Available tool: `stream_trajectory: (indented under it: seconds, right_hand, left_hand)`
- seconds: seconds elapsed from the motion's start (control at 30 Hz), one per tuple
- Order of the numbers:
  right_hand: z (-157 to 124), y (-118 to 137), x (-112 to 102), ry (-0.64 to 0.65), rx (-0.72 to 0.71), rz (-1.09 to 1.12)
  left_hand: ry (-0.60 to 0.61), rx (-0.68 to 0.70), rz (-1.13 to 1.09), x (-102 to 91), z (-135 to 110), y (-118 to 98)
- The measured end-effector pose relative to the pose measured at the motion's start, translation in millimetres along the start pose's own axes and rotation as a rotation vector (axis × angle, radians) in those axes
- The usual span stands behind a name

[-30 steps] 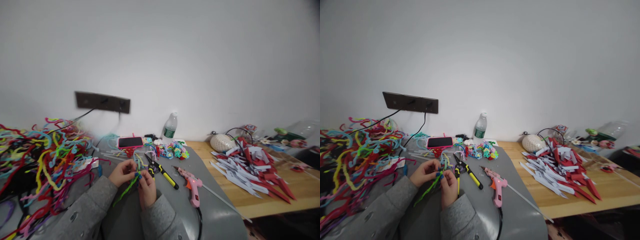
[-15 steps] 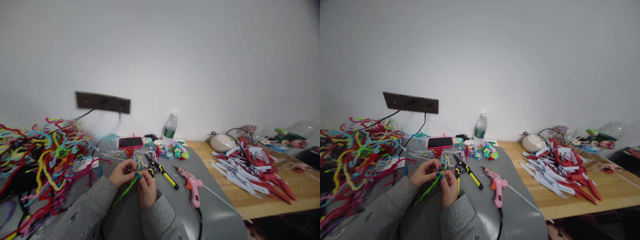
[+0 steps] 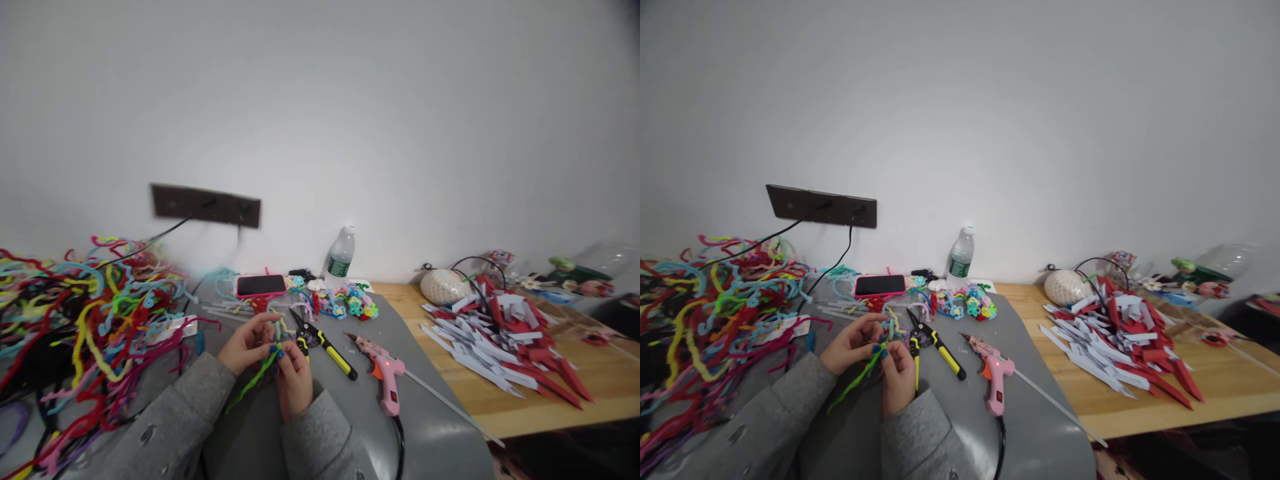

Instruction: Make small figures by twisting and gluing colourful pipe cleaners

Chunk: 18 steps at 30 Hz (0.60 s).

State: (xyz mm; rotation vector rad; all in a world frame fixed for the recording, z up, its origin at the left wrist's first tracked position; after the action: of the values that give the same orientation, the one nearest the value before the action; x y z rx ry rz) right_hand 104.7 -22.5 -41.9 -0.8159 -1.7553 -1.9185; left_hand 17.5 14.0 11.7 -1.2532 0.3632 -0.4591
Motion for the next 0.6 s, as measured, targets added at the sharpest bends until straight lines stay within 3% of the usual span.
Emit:
stream_trajectory:
  seconds: [0.6]
  right_hand:
    - [0.4,1.4,1.3,-0.010,0.006,0.003]
  left_hand:
    - [0.027,-0.040,-0.095,3.5,-1.7,2.6]
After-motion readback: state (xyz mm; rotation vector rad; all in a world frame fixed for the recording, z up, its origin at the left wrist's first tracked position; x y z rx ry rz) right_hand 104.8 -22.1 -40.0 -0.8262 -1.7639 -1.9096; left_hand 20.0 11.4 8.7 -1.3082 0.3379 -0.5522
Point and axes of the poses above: each hand's wrist, its own z-axis towards the middle knuckle, its own x-axis out of the palm, y = z × x, the point moved 7 cm from there along z, towards the middle knuckle, and after that the axes turned 7 degrees about z, right-handed, at the moved point
